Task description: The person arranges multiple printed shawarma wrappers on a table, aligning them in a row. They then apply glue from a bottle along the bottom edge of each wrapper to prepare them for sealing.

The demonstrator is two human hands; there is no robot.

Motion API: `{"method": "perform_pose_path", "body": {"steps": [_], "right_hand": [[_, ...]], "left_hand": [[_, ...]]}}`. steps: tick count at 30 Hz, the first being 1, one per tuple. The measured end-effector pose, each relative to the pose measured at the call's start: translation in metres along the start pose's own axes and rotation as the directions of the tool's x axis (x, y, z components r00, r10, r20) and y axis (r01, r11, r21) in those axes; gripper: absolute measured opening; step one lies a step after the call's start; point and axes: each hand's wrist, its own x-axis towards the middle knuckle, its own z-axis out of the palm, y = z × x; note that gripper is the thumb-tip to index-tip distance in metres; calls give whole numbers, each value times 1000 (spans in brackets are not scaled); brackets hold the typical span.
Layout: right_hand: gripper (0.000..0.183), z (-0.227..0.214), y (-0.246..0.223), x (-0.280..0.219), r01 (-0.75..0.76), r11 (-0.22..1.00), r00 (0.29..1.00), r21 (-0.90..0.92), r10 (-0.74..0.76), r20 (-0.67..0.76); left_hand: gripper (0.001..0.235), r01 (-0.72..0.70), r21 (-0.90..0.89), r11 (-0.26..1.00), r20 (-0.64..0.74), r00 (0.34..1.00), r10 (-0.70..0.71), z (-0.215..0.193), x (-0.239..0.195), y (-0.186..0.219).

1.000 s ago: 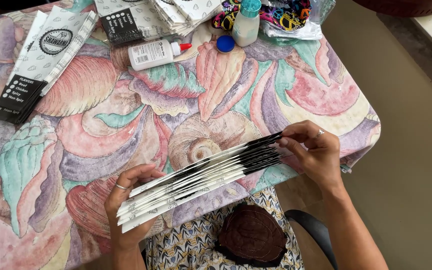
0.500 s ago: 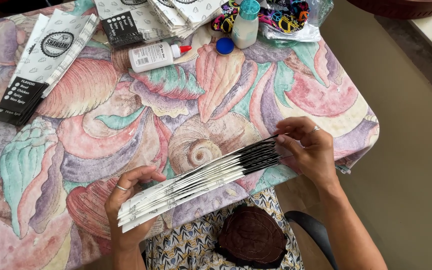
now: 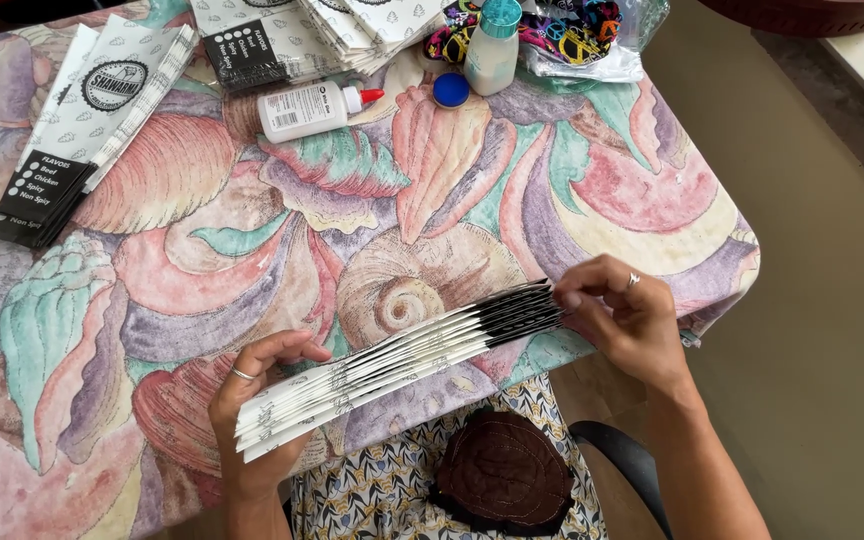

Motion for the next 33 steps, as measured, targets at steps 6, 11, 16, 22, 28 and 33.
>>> {"method": "perform_pose_path", "body": {"steps": [6, 11, 16, 22, 28, 33], "right_hand": [[8, -1, 10, -10, 111, 986, 994, -122, -107, 37], [6, 0, 8, -8, 50, 997, 998, -64, -52, -31], [8, 5, 8, -13, -6, 992, 999, -123, 1, -40], [47, 6, -5, -9, 35, 951, 993, 306, -67, 95], [43, 16, 4, -11, -114, 993, 985, 6, 113, 129], [22, 24, -8, -11, -112, 980, 992, 162, 101, 78]], "left_hand": [[52, 0, -10, 1000, -9, 1000, 0, 1, 1, -1], [54, -4, -26, 1000, 10, 1000, 4, 0, 1, 1], [52, -2, -29, 1000, 2, 1000, 2, 0, 1, 0], [55, 10, -72, 997, 1, 1000, -10, 0, 1, 0], [44, 38, 49, 998, -23, 999, -37, -4, -6, -7], [55, -106, 26, 994, -29, 994, 107, -4, -9, -5]]}}
